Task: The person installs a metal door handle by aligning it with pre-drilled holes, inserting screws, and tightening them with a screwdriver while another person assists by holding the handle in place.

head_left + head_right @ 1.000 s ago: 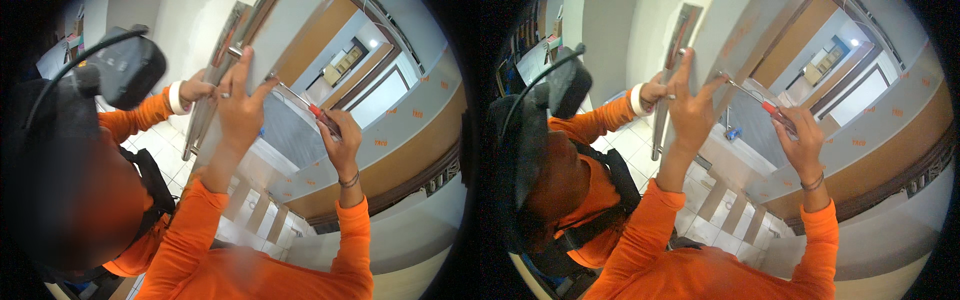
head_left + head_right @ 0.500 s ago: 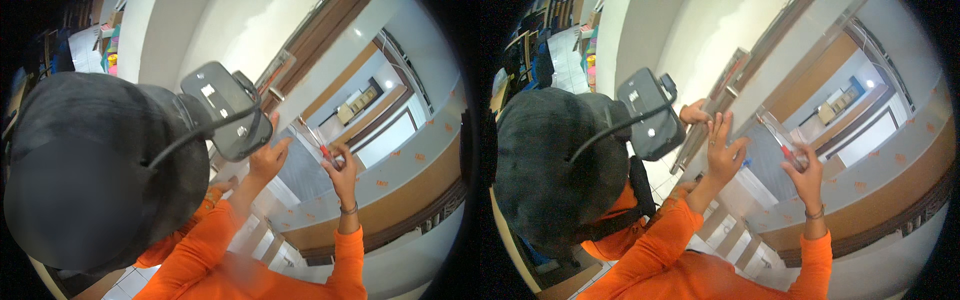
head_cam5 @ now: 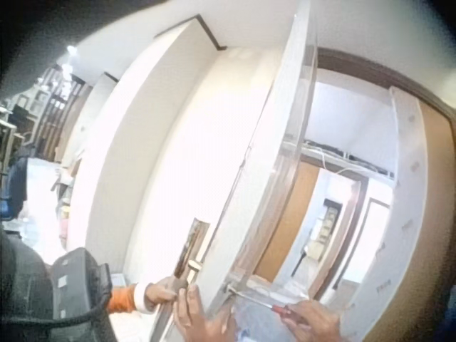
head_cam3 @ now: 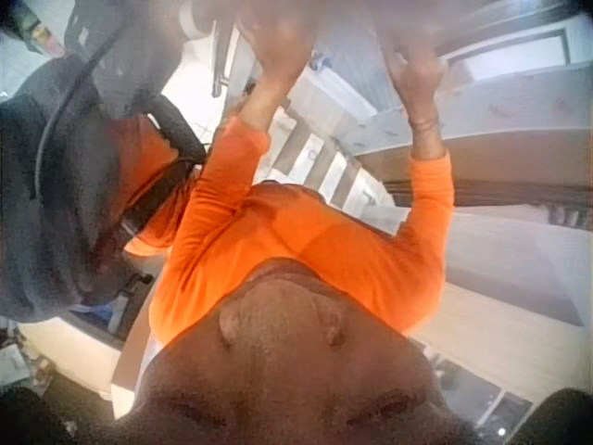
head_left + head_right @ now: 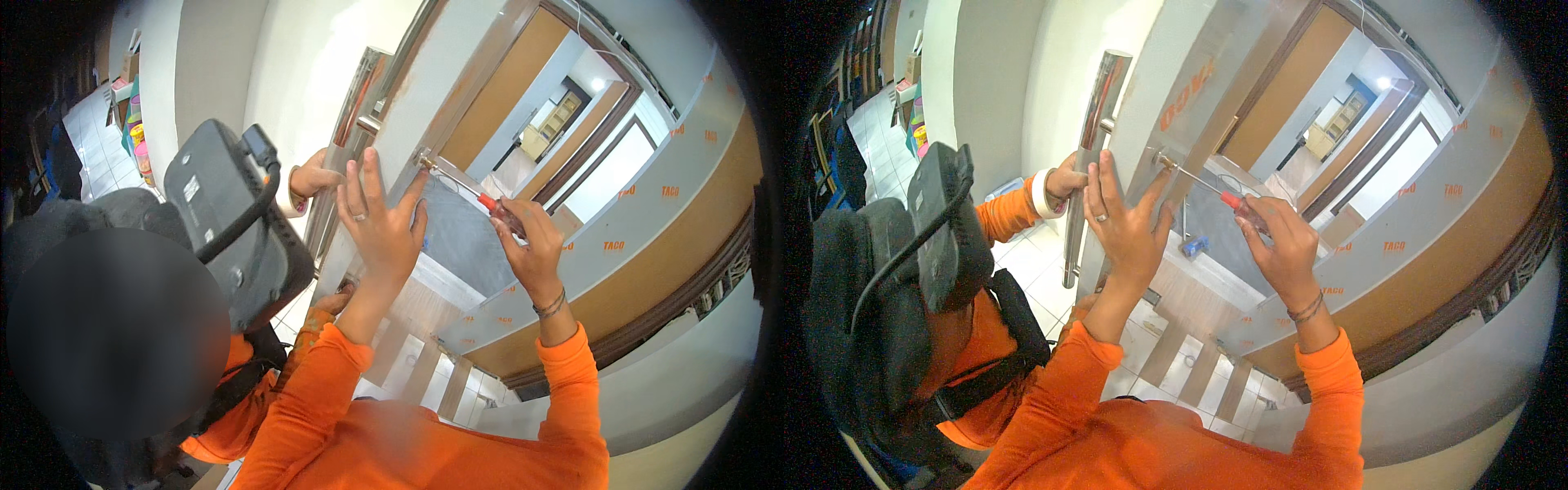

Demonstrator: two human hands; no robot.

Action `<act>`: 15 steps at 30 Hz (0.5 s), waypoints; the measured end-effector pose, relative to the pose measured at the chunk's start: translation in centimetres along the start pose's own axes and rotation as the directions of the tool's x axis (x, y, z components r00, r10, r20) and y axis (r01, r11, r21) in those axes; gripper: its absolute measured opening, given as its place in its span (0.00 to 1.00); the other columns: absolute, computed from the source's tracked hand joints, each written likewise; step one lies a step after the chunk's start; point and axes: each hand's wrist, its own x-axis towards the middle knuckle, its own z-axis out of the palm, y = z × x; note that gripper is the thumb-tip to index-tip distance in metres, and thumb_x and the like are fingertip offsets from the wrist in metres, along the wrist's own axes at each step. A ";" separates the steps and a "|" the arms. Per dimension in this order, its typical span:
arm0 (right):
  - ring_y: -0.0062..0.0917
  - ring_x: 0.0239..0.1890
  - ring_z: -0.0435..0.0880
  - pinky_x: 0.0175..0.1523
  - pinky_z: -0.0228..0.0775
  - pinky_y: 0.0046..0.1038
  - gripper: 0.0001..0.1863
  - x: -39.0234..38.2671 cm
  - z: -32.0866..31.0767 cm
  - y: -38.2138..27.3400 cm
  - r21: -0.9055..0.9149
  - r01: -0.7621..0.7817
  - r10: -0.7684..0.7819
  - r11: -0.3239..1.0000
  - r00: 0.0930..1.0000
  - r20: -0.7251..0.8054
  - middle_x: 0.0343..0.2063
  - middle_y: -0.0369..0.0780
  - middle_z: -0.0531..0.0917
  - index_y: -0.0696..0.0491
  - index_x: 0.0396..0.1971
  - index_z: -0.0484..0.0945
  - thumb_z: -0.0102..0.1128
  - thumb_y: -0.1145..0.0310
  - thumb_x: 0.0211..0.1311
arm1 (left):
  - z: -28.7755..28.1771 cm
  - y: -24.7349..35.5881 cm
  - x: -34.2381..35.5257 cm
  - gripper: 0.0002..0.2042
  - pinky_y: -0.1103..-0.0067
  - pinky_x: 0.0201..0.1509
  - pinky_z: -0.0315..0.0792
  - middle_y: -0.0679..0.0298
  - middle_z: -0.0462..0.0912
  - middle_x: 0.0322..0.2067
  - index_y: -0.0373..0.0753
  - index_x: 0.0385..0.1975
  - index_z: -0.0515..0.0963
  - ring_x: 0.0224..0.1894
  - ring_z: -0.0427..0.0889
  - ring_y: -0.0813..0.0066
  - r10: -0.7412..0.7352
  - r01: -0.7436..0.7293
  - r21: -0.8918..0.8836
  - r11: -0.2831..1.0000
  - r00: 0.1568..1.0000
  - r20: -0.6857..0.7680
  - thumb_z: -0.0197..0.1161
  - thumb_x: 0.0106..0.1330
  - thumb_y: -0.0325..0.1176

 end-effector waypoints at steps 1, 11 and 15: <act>0.21 0.28 0.81 0.33 0.74 0.22 0.15 0.1 -0.1 0.0 0.130 -0.250 0.226 0.959 0.958 0.175 0.32 0.39 0.82 0.57 0.37 0.79 0.71 0.75 0.47 | 0.0 -0.2 0.2 0.20 0.54 0.67 0.52 0.56 0.54 0.69 0.63 0.45 0.82 0.70 0.51 0.52 -0.009 0.009 0.008 1.000 1.000 -0.004 0.69 0.50 0.39; 0.24 0.28 0.82 0.30 0.72 0.23 0.16 0.0 -0.6 0.7 0.085 -0.097 0.085 0.992 0.987 0.136 0.30 0.40 0.83 0.56 0.39 0.79 0.71 0.68 0.51 | -0.1 1.1 0.2 0.17 0.45 0.68 0.43 0.50 0.47 0.70 0.61 0.46 0.82 0.72 0.43 0.43 -0.060 0.060 -0.009 0.998 0.996 0.065 0.67 0.54 0.42; 0.30 0.30 0.82 0.32 0.73 0.24 0.16 0.7 -1.5 -0.2 0.286 -0.481 0.371 0.829 0.855 0.362 0.30 0.42 0.82 0.56 0.39 0.79 0.71 0.68 0.50 | -0.5 1.7 0.2 0.16 0.45 0.68 0.41 0.51 0.46 0.71 0.59 0.45 0.83 0.72 0.41 0.44 -0.102 0.103 -0.004 0.995 0.990 0.100 0.66 0.55 0.42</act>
